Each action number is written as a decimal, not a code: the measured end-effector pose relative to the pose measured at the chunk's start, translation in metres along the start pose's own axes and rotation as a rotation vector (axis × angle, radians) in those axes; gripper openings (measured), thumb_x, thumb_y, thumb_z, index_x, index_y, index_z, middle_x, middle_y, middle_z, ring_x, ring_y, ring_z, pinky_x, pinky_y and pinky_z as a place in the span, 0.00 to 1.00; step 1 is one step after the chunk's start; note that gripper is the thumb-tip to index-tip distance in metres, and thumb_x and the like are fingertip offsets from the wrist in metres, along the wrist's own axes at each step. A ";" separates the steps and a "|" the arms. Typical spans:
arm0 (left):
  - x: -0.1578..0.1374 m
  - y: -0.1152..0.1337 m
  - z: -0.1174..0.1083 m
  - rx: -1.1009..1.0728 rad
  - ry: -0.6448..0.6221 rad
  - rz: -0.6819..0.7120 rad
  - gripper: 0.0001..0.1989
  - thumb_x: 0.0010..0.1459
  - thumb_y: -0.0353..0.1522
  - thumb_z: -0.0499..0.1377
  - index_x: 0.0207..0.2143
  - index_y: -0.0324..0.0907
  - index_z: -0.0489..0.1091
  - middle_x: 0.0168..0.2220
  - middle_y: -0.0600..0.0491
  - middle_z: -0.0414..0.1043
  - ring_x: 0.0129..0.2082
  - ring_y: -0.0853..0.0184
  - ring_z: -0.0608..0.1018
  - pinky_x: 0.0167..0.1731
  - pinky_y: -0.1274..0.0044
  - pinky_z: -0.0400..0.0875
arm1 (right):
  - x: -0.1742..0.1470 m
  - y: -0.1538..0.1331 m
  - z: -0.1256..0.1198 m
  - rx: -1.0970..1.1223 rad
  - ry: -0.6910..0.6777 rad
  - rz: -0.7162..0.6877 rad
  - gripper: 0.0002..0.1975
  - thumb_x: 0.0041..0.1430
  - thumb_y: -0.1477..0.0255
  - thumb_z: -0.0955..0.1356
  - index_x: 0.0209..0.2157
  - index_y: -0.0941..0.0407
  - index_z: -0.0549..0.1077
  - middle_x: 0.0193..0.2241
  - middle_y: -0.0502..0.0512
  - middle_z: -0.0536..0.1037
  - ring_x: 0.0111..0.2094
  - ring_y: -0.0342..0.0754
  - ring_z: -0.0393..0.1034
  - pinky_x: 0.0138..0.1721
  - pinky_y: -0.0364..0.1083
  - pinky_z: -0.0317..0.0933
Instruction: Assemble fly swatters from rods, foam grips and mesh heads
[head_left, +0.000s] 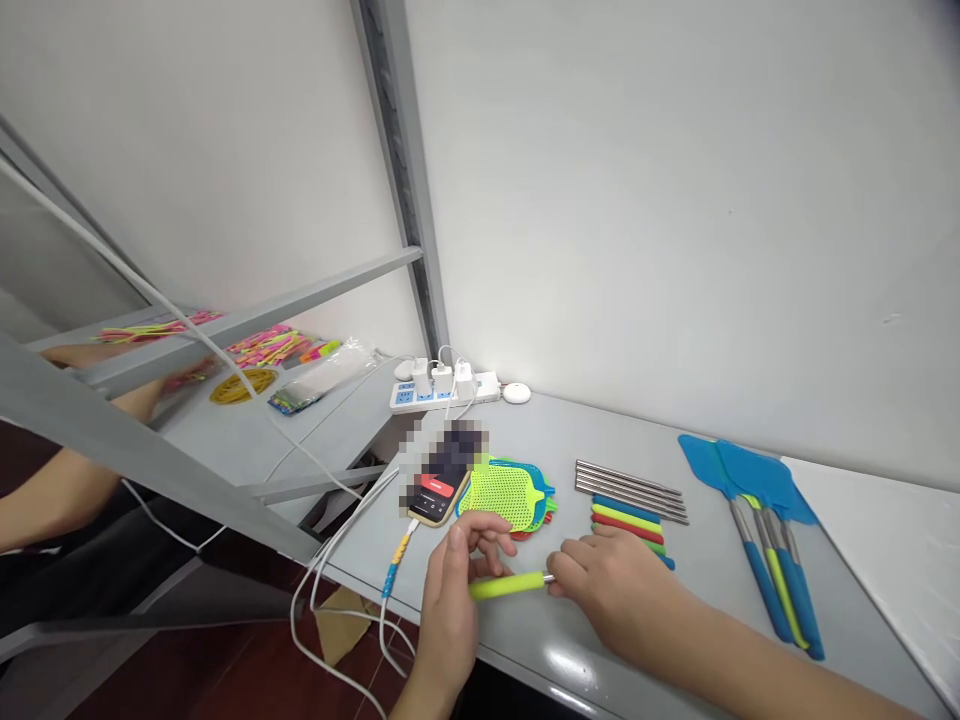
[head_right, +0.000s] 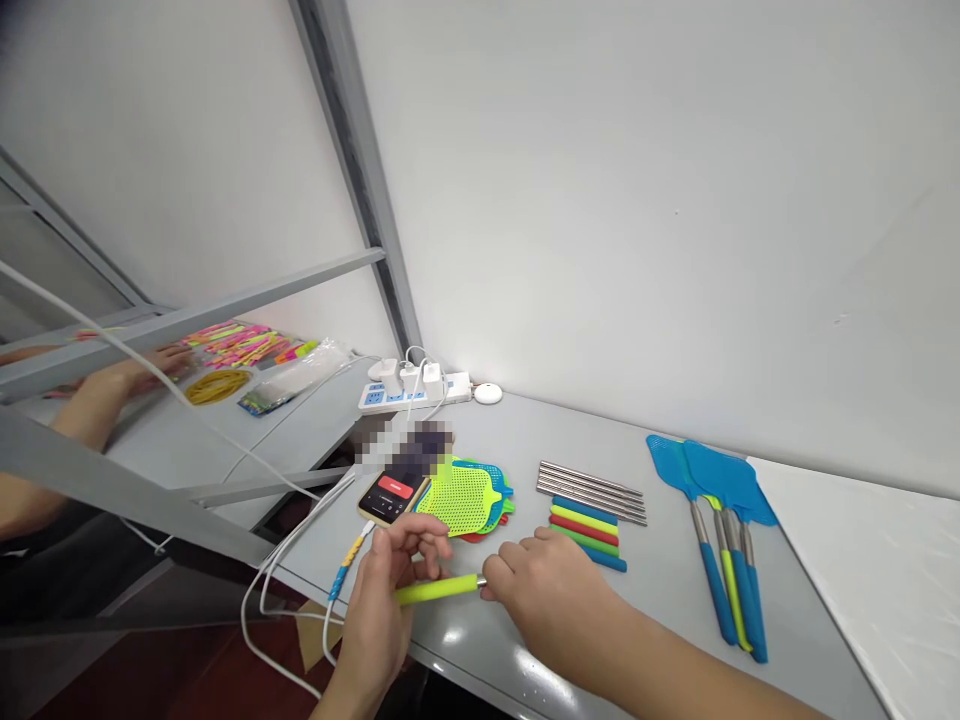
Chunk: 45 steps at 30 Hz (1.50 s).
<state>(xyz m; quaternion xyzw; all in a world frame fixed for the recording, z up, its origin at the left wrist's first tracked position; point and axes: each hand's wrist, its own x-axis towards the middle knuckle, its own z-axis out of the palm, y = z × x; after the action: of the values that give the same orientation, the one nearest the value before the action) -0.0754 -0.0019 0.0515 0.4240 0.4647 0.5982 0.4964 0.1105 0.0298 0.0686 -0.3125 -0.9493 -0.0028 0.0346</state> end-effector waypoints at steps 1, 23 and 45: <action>0.002 0.001 0.001 0.002 0.000 0.007 0.27 0.65 0.49 0.42 0.36 0.40 0.72 0.29 0.50 0.70 0.27 0.67 0.67 0.29 0.76 0.64 | 0.003 0.001 0.001 0.016 -0.006 0.002 0.07 0.64 0.77 0.62 0.30 0.54 0.65 0.26 0.49 0.75 0.24 0.45 0.65 0.27 0.48 0.43; 0.011 0.015 -0.040 0.508 -0.257 -0.122 0.18 0.63 0.45 0.51 0.28 0.41 0.66 0.25 0.58 0.59 0.27 0.70 0.62 0.28 0.79 0.58 | 0.045 0.029 -0.027 0.080 0.108 -0.181 0.13 0.70 0.69 0.59 0.32 0.55 0.70 0.27 0.50 0.74 0.29 0.44 0.65 0.37 0.47 0.48; -0.038 -0.015 -0.093 0.111 0.083 -0.287 0.22 0.55 0.53 0.57 0.37 0.43 0.65 0.21 0.64 0.42 0.18 0.76 0.46 0.15 0.84 0.45 | 0.077 0.001 0.064 -0.040 0.187 0.020 0.47 0.56 0.48 0.66 0.67 0.61 0.49 0.67 0.67 0.48 0.67 0.63 0.39 0.62 0.68 0.35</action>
<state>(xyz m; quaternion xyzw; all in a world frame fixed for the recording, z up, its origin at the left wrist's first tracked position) -0.1573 -0.0513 0.0157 0.3549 0.5729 0.5117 0.5330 0.0448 0.0781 0.0103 -0.3211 -0.9385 -0.0504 0.1168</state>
